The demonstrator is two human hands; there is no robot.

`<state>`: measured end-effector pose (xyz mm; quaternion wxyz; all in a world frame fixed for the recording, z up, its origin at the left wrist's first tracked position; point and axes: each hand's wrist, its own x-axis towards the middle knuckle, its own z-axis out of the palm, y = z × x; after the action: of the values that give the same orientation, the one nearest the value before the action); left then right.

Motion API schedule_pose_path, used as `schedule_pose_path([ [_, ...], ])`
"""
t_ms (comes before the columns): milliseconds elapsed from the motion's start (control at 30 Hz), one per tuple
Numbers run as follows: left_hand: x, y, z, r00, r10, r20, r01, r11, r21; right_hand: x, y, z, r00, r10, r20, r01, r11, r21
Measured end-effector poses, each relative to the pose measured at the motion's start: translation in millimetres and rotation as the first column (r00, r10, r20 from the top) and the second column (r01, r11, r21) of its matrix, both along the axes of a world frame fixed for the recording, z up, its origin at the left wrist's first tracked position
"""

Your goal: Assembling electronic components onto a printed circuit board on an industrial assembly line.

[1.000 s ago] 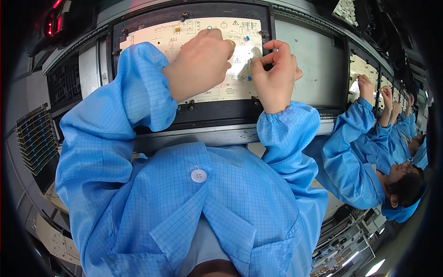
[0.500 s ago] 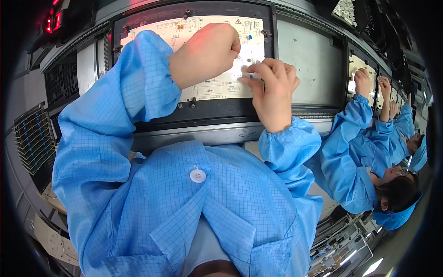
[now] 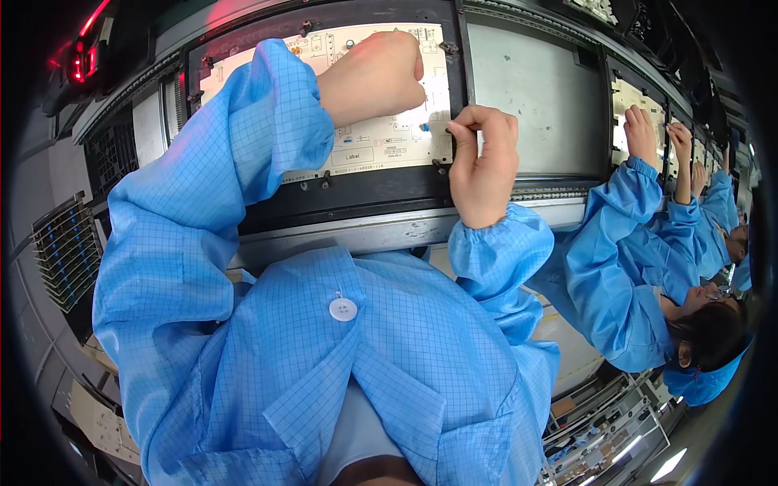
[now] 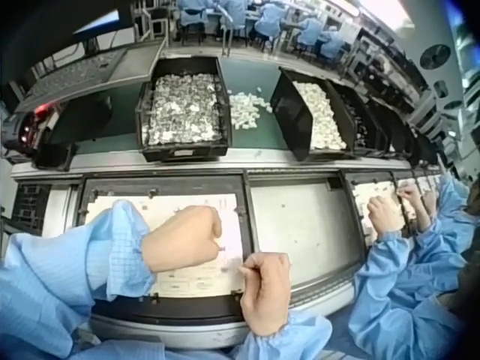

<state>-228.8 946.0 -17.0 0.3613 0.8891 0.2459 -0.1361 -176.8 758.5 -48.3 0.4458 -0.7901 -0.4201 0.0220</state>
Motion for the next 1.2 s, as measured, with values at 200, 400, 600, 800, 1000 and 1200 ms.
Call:
schedule_pose_path([
  [200,15,2,15,0.985,0.033,-0.172,-0.057,0.989,-0.135,15,-11,5,0.995,-0.104,0.005,0.104,0.995,-0.001],
  [400,25,5,0,0.982,0.018,-0.189,-0.028,0.998,-0.048,19,-9,1,0.989,-0.145,-0.04,0.146,0.989,0.037],
  [600,31,4,7,0.963,0.022,-0.269,-0.058,0.99,-0.128,22,2,5,0.897,-0.177,-0.405,0.181,0.983,-0.027],
  [800,27,-2,6,0.984,0.032,-0.175,-0.058,0.988,-0.143,27,16,3,0.905,-0.203,-0.373,0.141,0.972,-0.185],
  [1000,21,4,-3,0.996,-0.033,-0.084,0.026,0.996,-0.081,29,29,5,0.914,-0.21,-0.348,0.129,0.961,-0.244],
  [1200,-20,20,30,0.975,0.128,0.182,-0.093,0.978,-0.187,33,31,5,0.894,-0.233,-0.382,0.125,0.95,-0.287],
])
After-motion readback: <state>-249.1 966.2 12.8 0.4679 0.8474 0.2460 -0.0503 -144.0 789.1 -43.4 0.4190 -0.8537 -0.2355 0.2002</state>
